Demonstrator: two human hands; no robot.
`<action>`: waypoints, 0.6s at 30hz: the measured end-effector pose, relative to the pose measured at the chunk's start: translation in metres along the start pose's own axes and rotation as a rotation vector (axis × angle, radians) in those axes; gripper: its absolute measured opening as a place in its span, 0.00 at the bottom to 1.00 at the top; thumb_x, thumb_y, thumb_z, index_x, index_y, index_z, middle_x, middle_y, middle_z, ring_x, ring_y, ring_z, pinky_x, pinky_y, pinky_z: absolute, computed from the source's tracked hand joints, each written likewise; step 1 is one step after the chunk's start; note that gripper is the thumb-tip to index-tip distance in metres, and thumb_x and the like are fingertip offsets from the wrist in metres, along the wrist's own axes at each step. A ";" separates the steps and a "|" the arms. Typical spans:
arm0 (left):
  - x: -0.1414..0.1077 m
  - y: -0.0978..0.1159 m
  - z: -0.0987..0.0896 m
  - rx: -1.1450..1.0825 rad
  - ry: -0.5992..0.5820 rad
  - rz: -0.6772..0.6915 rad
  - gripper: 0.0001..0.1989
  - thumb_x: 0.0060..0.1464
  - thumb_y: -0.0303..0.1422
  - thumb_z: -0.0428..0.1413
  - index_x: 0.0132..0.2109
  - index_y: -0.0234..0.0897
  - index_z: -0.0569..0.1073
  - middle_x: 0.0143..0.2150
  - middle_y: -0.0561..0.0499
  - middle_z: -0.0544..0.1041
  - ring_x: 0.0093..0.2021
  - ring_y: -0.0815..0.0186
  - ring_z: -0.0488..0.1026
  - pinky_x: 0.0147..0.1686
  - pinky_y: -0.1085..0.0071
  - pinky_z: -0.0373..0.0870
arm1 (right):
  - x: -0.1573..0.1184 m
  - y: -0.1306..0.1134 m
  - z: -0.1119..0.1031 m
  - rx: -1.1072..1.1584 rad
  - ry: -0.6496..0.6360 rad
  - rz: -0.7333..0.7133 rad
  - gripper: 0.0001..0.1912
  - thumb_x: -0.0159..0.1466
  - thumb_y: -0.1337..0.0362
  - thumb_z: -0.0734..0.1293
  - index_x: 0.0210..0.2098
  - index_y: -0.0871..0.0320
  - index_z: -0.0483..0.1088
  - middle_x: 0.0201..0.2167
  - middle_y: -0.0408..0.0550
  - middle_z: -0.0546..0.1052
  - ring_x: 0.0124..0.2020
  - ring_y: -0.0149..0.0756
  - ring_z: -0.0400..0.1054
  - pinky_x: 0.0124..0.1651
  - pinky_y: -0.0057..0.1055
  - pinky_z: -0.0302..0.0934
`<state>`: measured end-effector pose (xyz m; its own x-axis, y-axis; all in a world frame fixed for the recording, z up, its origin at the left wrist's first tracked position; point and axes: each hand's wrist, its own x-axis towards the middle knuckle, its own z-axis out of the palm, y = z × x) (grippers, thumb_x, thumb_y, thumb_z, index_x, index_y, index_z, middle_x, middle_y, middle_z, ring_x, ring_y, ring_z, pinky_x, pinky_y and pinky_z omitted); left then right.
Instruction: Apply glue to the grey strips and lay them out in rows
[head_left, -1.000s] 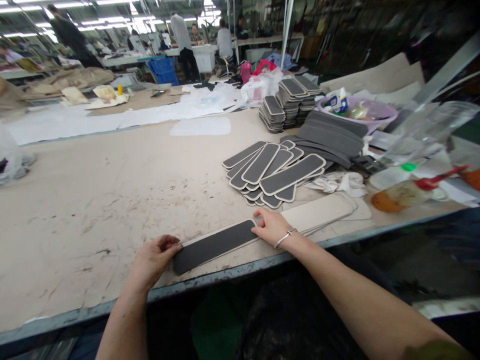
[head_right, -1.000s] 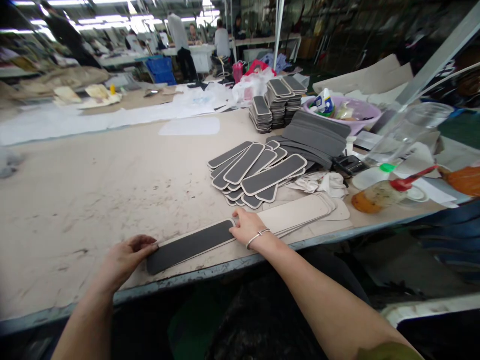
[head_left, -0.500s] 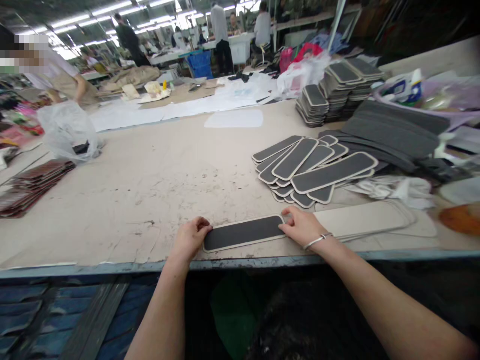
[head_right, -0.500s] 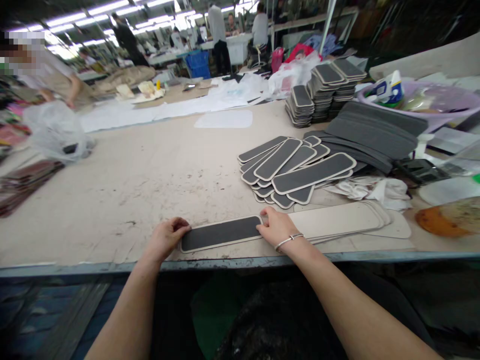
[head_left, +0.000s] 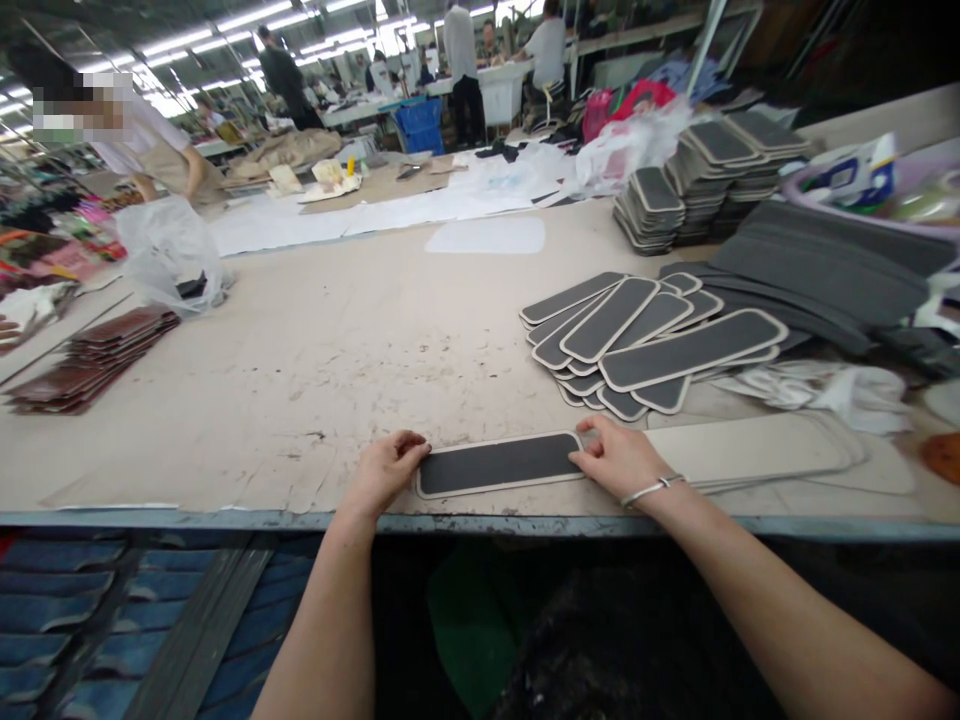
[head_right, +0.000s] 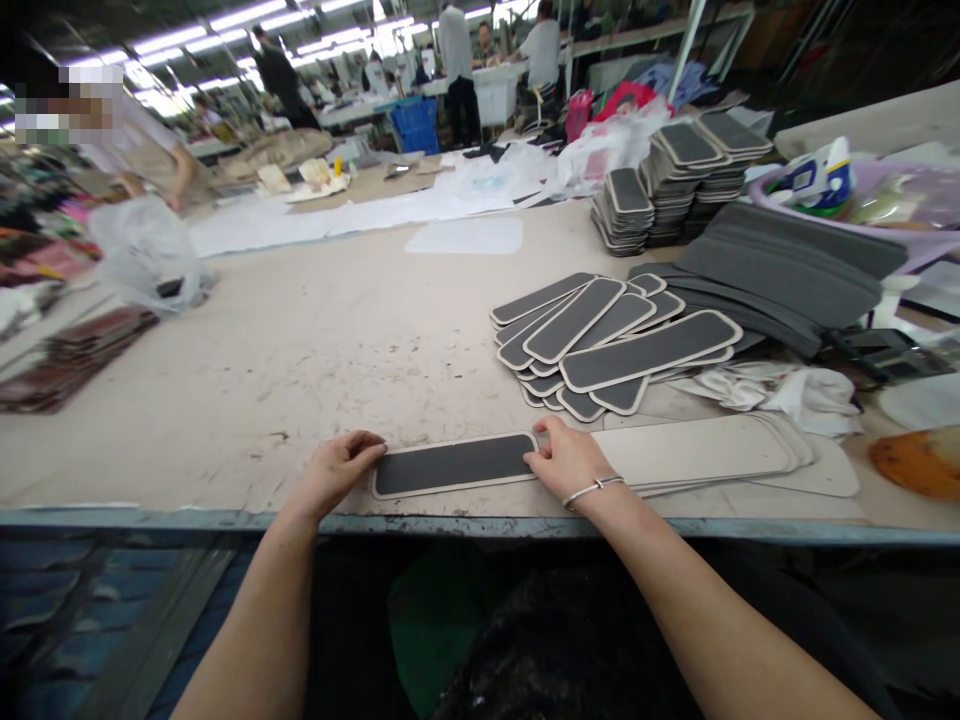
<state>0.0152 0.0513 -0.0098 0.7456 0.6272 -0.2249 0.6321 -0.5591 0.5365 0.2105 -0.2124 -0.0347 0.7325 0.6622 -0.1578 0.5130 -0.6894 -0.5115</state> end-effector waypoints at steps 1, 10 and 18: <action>-0.001 -0.002 -0.001 -0.045 -0.019 0.003 0.15 0.49 0.39 0.53 0.42 0.36 0.73 0.34 0.50 0.77 0.36 0.65 0.73 0.36 0.72 0.66 | 0.000 0.000 0.000 0.002 0.002 -0.001 0.15 0.55 0.64 0.67 0.42 0.58 0.64 0.21 0.37 0.73 0.27 0.34 0.68 0.31 0.28 0.54; 0.003 0.001 0.008 0.185 0.001 -0.055 0.13 0.49 0.36 0.52 0.42 0.39 0.73 0.33 0.50 0.77 0.35 0.64 0.73 0.33 0.72 0.63 | -0.002 -0.004 -0.001 0.043 0.013 0.022 0.16 0.55 0.66 0.68 0.43 0.59 0.65 0.21 0.38 0.73 0.28 0.34 0.68 0.33 0.28 0.54; 0.008 0.004 0.011 0.376 -0.008 -0.066 0.11 0.52 0.39 0.48 0.37 0.42 0.72 0.33 0.50 0.77 0.35 0.61 0.72 0.31 0.70 0.60 | -0.001 -0.004 0.002 0.028 0.026 0.024 0.15 0.55 0.67 0.67 0.43 0.59 0.66 0.22 0.40 0.73 0.27 0.34 0.68 0.32 0.28 0.53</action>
<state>0.0258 0.0484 -0.0182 0.7013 0.6651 -0.2565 0.7110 -0.6784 0.1849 0.2069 -0.2101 -0.0339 0.7557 0.6378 -0.1485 0.4828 -0.6959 -0.5316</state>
